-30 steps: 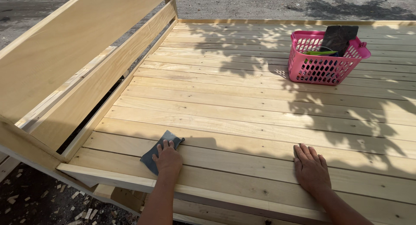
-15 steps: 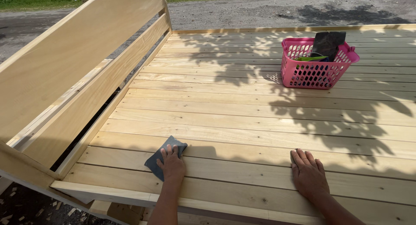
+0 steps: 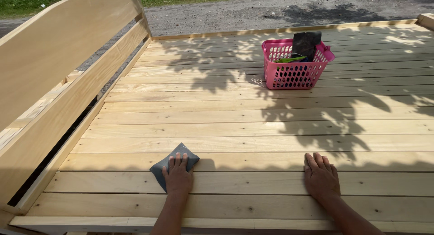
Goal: The person sands the slatted surface of a wooden bed frame by hand using a sanding block, working across the planks. They then use a file and a chisel to smooth the wooden edge rail and joints along the frame's border.
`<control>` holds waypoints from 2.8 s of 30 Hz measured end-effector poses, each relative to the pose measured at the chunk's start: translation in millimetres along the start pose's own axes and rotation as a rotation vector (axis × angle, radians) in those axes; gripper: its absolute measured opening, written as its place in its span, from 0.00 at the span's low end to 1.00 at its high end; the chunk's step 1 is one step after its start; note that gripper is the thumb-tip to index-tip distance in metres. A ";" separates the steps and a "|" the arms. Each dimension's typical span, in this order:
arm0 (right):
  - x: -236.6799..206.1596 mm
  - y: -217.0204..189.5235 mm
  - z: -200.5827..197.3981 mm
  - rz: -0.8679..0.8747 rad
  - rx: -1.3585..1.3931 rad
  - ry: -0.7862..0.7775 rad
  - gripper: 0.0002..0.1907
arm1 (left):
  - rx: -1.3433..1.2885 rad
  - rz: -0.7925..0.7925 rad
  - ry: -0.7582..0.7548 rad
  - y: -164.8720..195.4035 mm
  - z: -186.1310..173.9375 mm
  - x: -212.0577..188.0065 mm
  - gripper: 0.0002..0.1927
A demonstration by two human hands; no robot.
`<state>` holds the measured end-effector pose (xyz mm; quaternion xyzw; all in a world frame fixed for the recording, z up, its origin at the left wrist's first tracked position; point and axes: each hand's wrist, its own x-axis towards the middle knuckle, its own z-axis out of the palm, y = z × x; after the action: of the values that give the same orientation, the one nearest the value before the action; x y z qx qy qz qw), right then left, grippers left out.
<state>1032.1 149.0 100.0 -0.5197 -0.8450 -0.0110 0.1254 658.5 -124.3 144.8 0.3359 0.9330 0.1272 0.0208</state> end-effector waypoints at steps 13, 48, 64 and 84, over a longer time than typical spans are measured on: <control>26.1 151.6 -18.3 -0.024 -0.018 -0.110 0.30 | -0.033 0.332 -0.131 205.3 64.9 -63.9 0.30; 56.6 479.2 -41.6 -0.092 0.461 0.098 0.25 | -0.094 0.178 0.047 508.3 149.3 -141.6 0.29; 108.0 469.6 -46.6 -0.070 -0.119 -0.153 0.35 | 0.001 0.371 0.013 542.7 182.5 -62.8 0.30; 192.8 417.9 -28.0 -0.056 -0.177 -0.289 0.37 | 0.025 0.014 0.073 421.3 159.7 39.6 0.29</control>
<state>1323.4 505.6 123.5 -0.5013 -0.8640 -0.0141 -0.0442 909.5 249.0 98.2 0.3379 0.9322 0.1279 -0.0185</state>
